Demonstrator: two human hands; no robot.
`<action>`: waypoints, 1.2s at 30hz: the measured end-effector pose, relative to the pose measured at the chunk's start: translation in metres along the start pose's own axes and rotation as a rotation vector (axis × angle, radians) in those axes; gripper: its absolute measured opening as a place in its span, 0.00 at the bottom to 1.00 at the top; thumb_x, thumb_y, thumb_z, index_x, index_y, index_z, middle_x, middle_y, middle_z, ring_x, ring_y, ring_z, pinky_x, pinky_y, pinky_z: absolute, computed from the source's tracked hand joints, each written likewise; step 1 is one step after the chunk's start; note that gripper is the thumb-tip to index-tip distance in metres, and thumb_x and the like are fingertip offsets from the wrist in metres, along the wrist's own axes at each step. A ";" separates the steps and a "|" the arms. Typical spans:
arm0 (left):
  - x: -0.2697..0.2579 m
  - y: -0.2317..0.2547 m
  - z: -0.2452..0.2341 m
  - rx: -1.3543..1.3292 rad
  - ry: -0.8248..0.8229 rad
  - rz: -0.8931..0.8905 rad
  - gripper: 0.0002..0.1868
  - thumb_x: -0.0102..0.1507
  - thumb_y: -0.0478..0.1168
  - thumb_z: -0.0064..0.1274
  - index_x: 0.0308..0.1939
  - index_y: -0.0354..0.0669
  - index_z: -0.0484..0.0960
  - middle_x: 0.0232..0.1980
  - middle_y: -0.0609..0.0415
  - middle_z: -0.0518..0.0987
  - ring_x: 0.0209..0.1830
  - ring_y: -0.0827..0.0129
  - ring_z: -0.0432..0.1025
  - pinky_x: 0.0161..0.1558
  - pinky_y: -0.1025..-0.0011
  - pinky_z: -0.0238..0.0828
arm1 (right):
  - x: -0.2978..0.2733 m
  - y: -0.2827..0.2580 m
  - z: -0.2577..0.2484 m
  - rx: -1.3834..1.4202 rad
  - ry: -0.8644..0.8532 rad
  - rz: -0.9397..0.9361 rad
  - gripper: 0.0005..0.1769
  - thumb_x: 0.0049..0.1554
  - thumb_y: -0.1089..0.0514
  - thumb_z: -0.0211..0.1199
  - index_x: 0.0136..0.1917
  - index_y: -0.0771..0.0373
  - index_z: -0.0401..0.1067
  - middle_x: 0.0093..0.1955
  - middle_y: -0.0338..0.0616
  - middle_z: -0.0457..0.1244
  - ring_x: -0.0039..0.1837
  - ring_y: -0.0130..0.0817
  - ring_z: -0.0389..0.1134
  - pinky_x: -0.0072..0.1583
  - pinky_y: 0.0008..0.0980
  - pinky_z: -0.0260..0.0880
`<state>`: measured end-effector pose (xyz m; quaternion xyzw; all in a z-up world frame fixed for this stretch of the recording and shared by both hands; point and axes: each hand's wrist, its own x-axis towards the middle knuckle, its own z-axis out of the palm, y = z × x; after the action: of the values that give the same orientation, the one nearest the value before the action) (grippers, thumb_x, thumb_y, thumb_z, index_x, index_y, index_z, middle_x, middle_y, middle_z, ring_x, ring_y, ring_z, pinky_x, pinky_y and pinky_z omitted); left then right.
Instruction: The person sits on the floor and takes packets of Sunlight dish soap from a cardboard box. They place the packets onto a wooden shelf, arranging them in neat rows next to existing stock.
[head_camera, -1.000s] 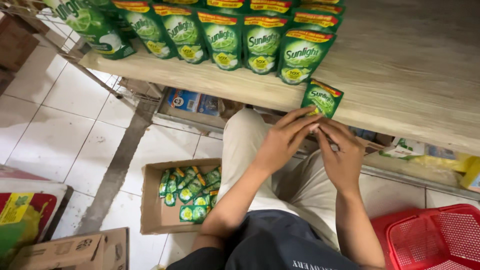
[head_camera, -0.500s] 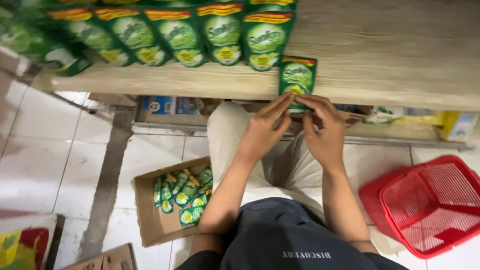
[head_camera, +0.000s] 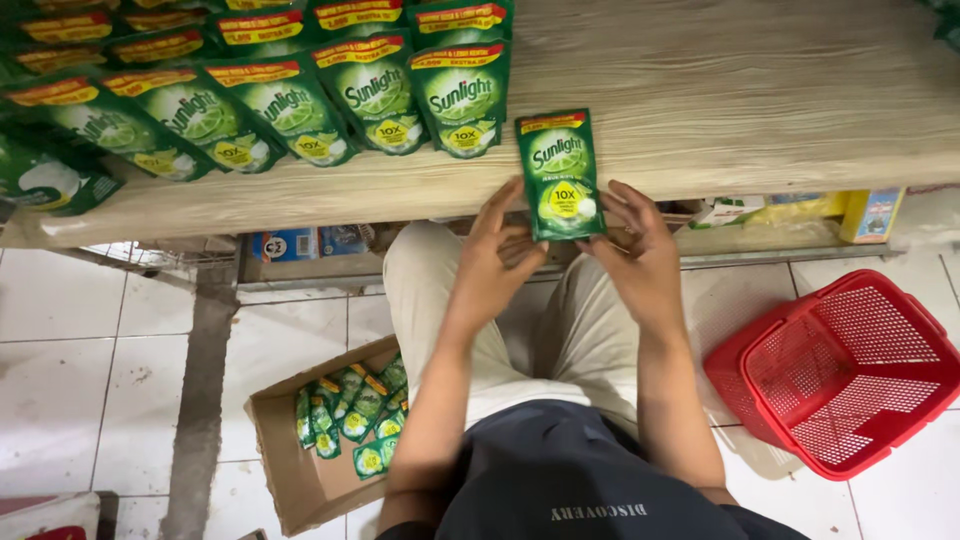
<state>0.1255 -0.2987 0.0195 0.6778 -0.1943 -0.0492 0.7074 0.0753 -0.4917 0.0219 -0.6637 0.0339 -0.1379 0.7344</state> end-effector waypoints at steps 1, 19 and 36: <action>0.002 -0.005 -0.004 -0.078 -0.061 -0.021 0.37 0.61 0.31 0.61 0.73 0.42 0.63 0.72 0.51 0.65 0.55 0.68 0.76 0.53 0.71 0.80 | 0.003 0.003 -0.008 0.197 -0.054 0.059 0.38 0.55 0.72 0.62 0.76 0.60 0.56 0.71 0.52 0.62 0.64 0.33 0.70 0.62 0.32 0.75; 0.038 -0.011 0.011 0.509 0.201 0.500 0.17 0.64 0.34 0.60 0.58 0.42 0.82 0.55 0.49 0.83 0.55 0.58 0.76 0.58 0.61 0.71 | 0.053 0.032 -0.052 0.041 0.042 0.150 0.14 0.62 0.62 0.63 0.60 0.67 0.72 0.43 0.47 0.70 0.38 0.32 0.72 0.40 0.30 0.72; 0.071 -0.040 0.037 0.808 0.367 0.436 0.12 0.64 0.39 0.60 0.52 0.46 0.86 0.61 0.58 0.81 0.64 0.67 0.74 0.65 0.66 0.61 | 0.183 0.023 -0.051 -0.077 -0.146 -0.077 0.12 0.66 0.67 0.60 0.63 0.69 0.68 0.53 0.45 0.69 0.55 0.31 0.73 0.58 0.30 0.75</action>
<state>0.1863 -0.3601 -0.0050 0.8390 -0.2073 0.2994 0.4044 0.2426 -0.5841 0.0180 -0.7006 -0.0400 -0.1157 0.7030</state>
